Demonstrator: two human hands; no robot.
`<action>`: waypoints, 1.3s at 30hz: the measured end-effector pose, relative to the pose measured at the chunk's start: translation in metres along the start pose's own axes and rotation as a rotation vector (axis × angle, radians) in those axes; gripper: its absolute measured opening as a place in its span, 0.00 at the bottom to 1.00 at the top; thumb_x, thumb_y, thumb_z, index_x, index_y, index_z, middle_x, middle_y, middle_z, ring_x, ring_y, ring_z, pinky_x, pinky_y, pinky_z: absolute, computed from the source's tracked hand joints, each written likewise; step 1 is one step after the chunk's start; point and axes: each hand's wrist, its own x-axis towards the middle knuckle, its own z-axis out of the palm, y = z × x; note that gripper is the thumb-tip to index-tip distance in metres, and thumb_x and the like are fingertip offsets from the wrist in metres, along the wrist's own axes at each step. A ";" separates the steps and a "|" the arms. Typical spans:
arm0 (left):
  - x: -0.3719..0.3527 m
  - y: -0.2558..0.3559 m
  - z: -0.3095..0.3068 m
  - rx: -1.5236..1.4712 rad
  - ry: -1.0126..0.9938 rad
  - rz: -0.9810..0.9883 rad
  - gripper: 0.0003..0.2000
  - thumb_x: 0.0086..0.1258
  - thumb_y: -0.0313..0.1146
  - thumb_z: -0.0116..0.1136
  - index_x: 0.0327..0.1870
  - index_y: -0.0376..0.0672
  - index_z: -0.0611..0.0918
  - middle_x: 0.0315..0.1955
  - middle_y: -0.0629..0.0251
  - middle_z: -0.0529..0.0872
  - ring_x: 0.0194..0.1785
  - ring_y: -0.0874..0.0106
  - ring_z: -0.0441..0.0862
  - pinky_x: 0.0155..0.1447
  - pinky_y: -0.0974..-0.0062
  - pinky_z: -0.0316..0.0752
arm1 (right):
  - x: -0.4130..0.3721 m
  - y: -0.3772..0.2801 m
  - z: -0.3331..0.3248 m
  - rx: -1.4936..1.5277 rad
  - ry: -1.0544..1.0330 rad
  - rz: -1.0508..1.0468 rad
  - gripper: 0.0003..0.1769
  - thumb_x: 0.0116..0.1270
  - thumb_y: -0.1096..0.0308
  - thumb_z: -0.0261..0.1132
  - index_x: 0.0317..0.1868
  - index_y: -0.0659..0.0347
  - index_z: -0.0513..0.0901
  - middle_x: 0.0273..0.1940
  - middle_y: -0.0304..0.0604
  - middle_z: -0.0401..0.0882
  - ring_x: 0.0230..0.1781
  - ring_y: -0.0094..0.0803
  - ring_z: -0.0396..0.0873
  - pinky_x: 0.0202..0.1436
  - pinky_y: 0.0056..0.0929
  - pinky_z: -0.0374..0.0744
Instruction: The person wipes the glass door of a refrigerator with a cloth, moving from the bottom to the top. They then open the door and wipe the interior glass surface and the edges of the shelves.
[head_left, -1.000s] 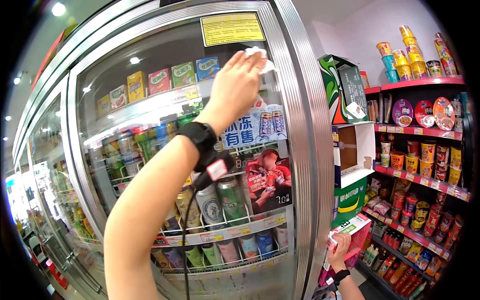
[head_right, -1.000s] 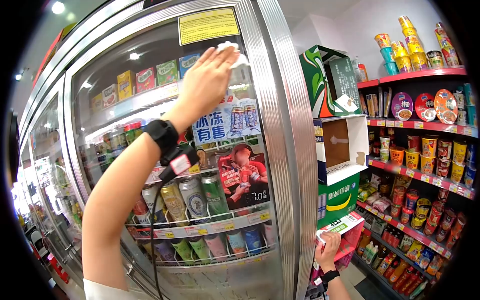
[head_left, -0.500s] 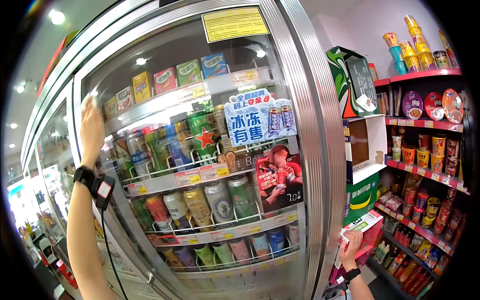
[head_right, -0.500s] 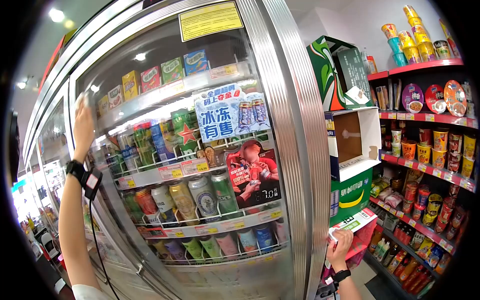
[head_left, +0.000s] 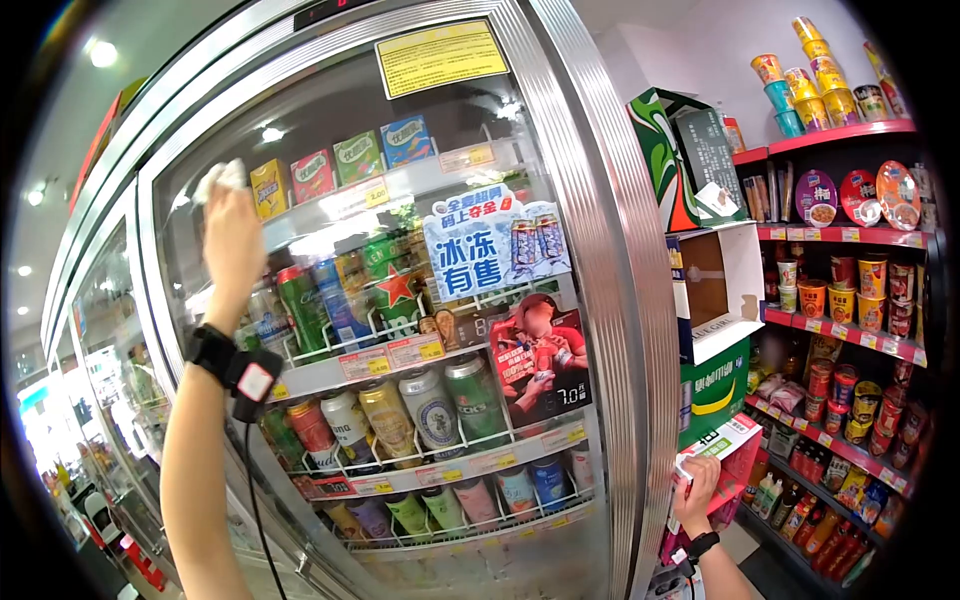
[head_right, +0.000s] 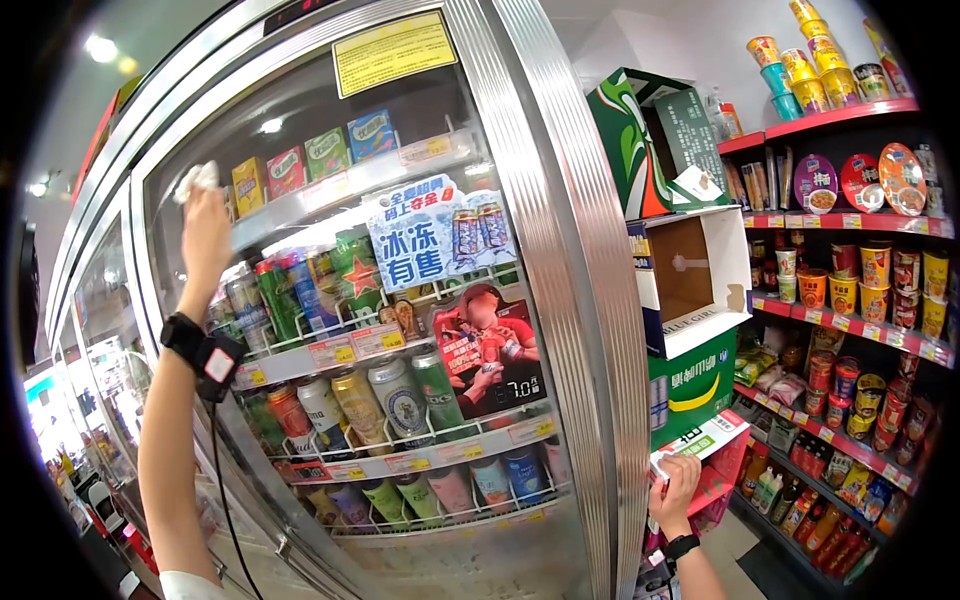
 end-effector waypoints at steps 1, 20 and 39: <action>0.006 0.024 -0.002 0.056 0.015 0.029 0.11 0.69 0.28 0.41 0.43 0.30 0.75 0.53 0.43 0.74 0.64 0.51 0.67 0.66 0.61 0.63 | 0.000 0.000 0.000 0.007 -0.001 0.003 0.11 0.58 0.68 0.54 0.40 0.63 0.73 0.42 0.49 0.73 0.49 0.47 0.70 0.61 0.50 0.61; 0.008 0.210 -0.040 -0.563 0.068 0.559 0.20 0.69 0.30 0.44 0.63 0.41 0.69 0.62 0.55 0.70 0.65 0.59 0.67 0.73 0.64 0.54 | 0.000 -0.002 -0.003 -0.016 -0.020 0.005 0.11 0.57 0.69 0.54 0.41 0.62 0.74 0.42 0.48 0.73 0.50 0.45 0.70 0.63 0.49 0.61; -0.013 -0.116 0.011 -0.094 -0.047 -0.138 0.21 0.76 0.38 0.33 0.63 0.35 0.67 0.67 0.58 0.64 0.69 0.57 0.59 0.70 0.67 0.56 | 0.000 -0.001 -0.002 -0.006 -0.013 -0.003 0.11 0.58 0.68 0.54 0.41 0.64 0.73 0.42 0.51 0.72 0.49 0.47 0.69 0.62 0.50 0.60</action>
